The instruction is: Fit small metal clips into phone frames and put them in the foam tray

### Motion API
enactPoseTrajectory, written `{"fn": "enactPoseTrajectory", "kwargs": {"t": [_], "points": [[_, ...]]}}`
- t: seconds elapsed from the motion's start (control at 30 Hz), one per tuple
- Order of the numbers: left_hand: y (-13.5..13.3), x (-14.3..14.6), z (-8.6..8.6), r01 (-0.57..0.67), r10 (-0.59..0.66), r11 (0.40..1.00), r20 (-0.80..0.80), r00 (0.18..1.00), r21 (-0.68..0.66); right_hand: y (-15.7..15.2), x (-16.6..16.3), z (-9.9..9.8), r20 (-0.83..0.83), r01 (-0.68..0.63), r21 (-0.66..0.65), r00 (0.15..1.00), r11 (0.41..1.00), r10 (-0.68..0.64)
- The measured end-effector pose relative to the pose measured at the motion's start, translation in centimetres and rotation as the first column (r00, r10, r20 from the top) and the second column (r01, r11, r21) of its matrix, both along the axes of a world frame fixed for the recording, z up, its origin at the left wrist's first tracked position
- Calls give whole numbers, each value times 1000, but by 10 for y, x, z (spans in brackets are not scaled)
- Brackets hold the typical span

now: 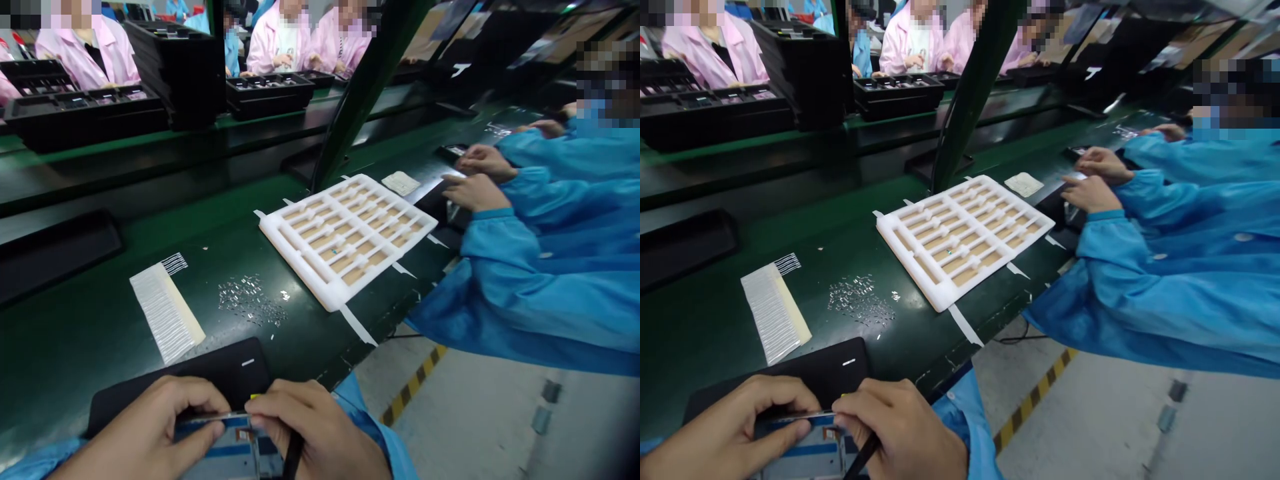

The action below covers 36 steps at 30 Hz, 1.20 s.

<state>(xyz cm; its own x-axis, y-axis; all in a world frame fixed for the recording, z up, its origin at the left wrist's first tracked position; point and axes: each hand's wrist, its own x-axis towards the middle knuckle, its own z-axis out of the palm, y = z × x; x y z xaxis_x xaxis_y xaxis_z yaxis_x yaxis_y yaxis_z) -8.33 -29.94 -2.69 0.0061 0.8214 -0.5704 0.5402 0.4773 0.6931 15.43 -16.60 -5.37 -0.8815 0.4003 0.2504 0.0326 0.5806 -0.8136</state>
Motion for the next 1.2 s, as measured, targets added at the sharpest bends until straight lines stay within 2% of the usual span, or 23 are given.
{"fn": "enactPoseTrajectory", "kwargs": {"t": [0.23,0.37,0.57,0.67,0.77,0.83,1.03,1.13,1.2], "points": [[-3,4,-8,-173,166,984,118,979,48,0,0,0,-53,48,132,998,990,-41],[-1,10,-4,-178,162,980,156,974,93,-2,2,1,-112,67,178,993,982,-47],[1,18,3,-194,169,957,127,977,217,-4,4,6,-176,90,257,983,962,-45],[4,18,6,-176,159,969,109,981,175,-6,3,5,-172,147,152,978,978,-120],[12,17,9,-186,178,981,124,976,56,-4,-2,4,-62,175,-106,981,979,-182],[18,17,10,-199,198,980,166,966,-12,0,-4,6,-26,188,-218,980,958,-198],[20,13,3,-148,159,986,189,969,-71,0,-1,18,-186,418,-243,866,875,-465],[17,11,-3,-117,127,991,161,979,-70,-12,0,15,-149,408,-382,858,829,-491],[17,11,-5,-105,114,992,142,983,-66,-19,-3,10,-86,346,-490,894,800,-440]]}}
